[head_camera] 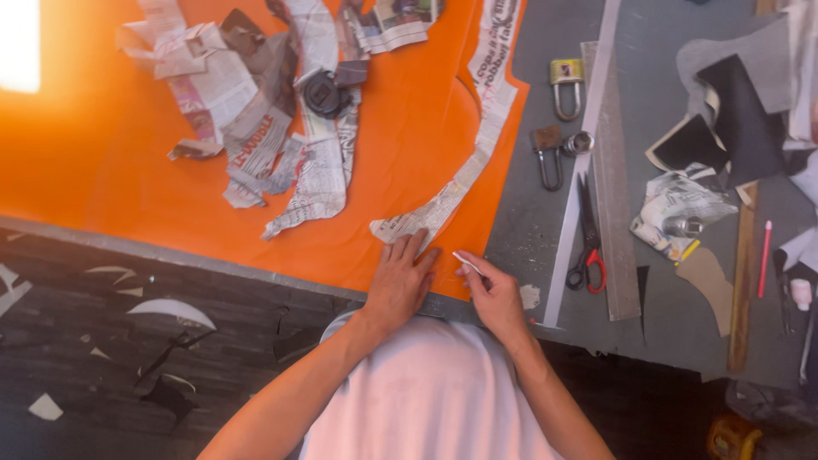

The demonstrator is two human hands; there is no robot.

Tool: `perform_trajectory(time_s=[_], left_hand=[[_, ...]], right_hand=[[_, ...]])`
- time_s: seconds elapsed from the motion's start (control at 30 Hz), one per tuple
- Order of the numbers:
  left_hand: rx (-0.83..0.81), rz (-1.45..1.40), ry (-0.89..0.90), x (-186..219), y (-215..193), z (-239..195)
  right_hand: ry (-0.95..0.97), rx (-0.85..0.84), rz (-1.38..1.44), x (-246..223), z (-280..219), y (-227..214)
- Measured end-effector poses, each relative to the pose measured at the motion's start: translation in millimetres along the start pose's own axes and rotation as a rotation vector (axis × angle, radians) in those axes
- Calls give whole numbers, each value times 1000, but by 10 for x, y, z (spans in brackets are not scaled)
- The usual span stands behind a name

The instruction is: The person traces a curved outline on an orange sheet using a newspaper template and a white marker, then cuts the sheet with scissors along the traced line. They later place a patterned template on the sheet, secure it with padlocks, and trim the edges to match the template shape.

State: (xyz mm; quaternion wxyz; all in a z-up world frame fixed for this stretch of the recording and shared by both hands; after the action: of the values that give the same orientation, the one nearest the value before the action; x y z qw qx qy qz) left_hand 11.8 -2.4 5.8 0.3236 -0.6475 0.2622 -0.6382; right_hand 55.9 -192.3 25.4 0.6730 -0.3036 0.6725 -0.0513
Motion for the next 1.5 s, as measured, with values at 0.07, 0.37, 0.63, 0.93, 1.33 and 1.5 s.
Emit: perform_trajectory(time_s=[0.07,0.37,0.63,0.93,1.33,1.5], left_hand=[[-4,-16,7,-2,-21,-4],[-24,-67,19,-20,-66,76],[-67,-86,-3,-20,-90,173],[-83,-108,-13,-15,-140,209],[-74,-119,-4,-32,-130,219],[-71,-121,-2,-51,-127,214]], right_hand=[[27,3,11,-12,-9,-10],[-121,30,14,-9,15,-72],[-91,-20,-80,1,78,17],[-183,4,-82,-41,74,20],[-199,-9,-68,-89,45,5],[-150,2,-62,-43,49,15]])
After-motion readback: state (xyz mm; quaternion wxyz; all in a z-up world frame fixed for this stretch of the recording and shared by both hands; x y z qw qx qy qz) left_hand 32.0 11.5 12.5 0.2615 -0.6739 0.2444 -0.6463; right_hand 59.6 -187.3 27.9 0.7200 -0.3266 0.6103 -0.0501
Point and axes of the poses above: each hand's wrist, its own z-axis towards the middle knuckle, its own y-axis out of the palm, x = y × z, the point moved 1 cm from there along z, towards the middle knuckle, and after that the axes turned 14 degrees about -y, right-handed, at the moved point
